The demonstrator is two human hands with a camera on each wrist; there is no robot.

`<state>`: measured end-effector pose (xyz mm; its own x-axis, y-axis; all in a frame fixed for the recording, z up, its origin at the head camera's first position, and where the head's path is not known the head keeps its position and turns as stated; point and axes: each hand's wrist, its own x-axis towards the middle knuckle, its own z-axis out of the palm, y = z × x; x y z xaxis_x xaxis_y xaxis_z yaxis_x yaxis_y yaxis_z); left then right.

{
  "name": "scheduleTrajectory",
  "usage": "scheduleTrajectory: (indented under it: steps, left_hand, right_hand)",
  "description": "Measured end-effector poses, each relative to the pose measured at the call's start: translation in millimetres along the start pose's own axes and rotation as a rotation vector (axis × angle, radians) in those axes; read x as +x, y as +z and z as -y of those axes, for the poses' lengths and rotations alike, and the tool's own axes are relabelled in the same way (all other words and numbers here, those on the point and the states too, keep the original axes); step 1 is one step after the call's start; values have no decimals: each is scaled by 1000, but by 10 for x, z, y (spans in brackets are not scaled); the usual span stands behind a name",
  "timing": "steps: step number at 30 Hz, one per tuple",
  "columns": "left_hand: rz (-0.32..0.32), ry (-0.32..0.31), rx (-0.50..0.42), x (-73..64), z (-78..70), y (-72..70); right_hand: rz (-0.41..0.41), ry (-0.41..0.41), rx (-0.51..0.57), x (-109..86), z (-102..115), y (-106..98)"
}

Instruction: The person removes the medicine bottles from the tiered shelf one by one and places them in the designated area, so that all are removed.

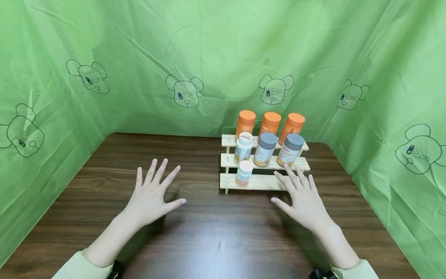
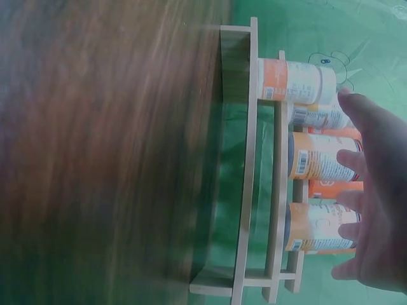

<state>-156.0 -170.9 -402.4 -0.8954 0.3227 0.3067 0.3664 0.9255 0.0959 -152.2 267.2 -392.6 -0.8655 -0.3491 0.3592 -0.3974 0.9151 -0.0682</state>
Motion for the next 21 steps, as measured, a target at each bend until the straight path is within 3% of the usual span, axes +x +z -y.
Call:
scheduleTrajectory:
  steps: [12, 21]
  left_hand:
    - [-36, 21, 5, 266, -76, -146]
    - [-115, 92, -21, 533, -203, -227]
  right_hand:
    - [-10, -44, 37, 55, -218, -123]
    - [-35, -119, 70, 109, -494, -206]
